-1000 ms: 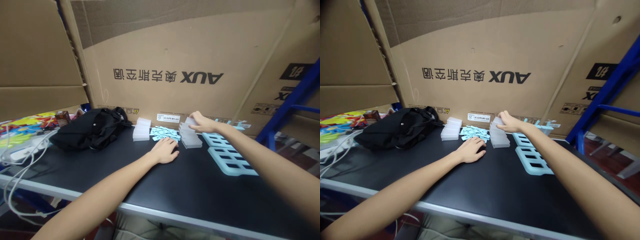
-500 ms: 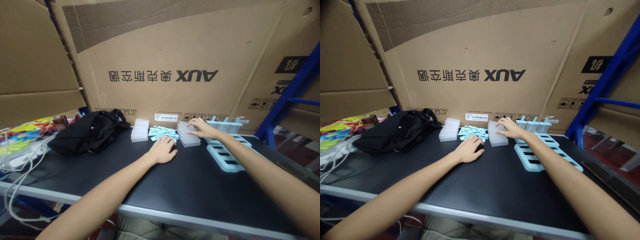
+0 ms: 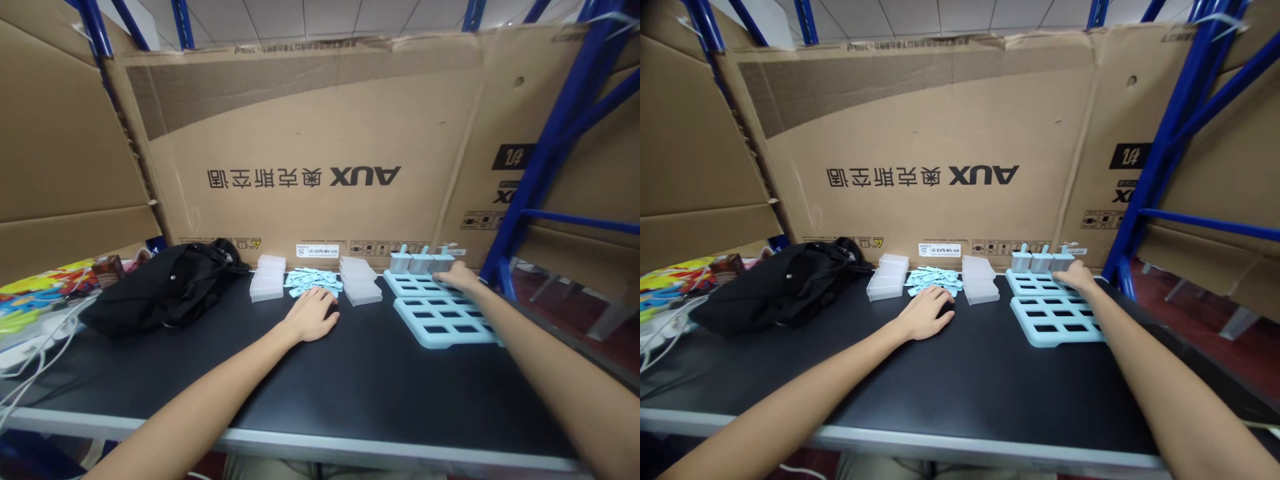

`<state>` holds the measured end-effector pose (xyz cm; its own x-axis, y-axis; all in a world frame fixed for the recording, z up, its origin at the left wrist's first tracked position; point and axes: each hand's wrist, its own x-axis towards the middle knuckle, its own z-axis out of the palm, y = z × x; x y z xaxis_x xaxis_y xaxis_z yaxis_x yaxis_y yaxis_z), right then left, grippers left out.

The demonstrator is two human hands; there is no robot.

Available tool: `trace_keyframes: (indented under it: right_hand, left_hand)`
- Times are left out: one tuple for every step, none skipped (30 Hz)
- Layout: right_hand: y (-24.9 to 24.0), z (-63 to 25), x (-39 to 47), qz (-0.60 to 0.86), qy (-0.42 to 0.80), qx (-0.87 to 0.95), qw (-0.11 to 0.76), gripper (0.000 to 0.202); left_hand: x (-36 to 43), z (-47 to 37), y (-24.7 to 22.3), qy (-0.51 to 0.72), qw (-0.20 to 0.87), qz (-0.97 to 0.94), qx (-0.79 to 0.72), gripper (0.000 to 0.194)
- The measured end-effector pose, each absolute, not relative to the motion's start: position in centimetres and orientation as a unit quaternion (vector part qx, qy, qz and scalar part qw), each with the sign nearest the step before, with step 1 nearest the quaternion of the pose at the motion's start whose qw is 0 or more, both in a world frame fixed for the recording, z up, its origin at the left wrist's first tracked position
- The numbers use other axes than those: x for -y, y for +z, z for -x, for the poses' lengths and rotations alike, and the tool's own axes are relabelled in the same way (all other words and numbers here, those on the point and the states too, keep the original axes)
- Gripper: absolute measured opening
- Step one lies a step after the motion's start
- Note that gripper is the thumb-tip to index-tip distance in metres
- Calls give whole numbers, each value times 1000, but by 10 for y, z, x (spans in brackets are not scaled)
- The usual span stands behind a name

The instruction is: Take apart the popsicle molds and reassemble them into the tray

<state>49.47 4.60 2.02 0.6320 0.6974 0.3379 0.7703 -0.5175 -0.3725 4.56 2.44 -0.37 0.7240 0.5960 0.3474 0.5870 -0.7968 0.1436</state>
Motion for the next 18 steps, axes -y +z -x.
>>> trace_keyframes:
  right_hand:
    - [18,-498,-49,876,-44,422,230,69]
    - [17,-501,-53,883,-18,420,209,68]
    - [15,-503,-56,888,-2,419,191,67]
    - [14,-504,-59,891,4,417,177,67]
    - [13,-505,-61,894,2,415,171,68]
    - [12,-505,-62,897,-5,409,168,69]
    - [11,-504,-63,901,-12,400,170,70]
    - [10,-502,-64,903,-18,393,174,71]
    - [10,-499,-63,903,-25,389,180,72]
    - [9,-496,-63,902,-31,388,186,73]
    - [9,-493,-61,902,-36,387,190,73]
    - [9,-490,-60,900,-42,388,191,73]
    - [9,-486,-59,900,-45,389,190,73]
    - [10,-483,-57,901,-48,387,189,73]
    - [11,-480,-56,904,-50,381,190,74]
    - [11,-477,-55,905,-52,375,194,74]
    - [12,-475,-54,905,-53,372,201,75]
    - [13,-473,-53,901,-60,376,210,75]
  left_hand:
    - [-25,-46,-4,190,11,-929,-319,29]
    - [-25,-46,-4,187,11,-929,-320,29]
    - [-25,-46,-5,184,11,-929,-320,29]
    - [-25,-46,-5,181,12,-930,-320,29]
    - [-26,-46,-5,178,12,-930,-321,29]
    - [-26,-46,-6,176,12,-931,-320,29]
    - [-27,-46,-6,175,12,-931,-320,29]
    - [-27,-46,-6,175,13,-931,-320,29]
    - [-27,-46,-7,177,14,-931,-320,30]
    - [-28,-45,-7,178,16,-931,-319,30]
    - [-28,-45,-7,180,18,-931,-318,29]
    - [-27,-45,-7,182,18,-931,-317,29]
    - [-27,-45,-7,183,18,-931,-317,30]
    - [-27,-45,-7,183,17,-930,-317,30]
    - [-26,-45,-7,183,15,-930,-319,30]
    - [-26,-45,-6,183,13,-929,-322,30]
    - [-25,-46,-6,183,10,-927,-326,30]
    - [-24,-46,-6,183,8,-926,-330,30]
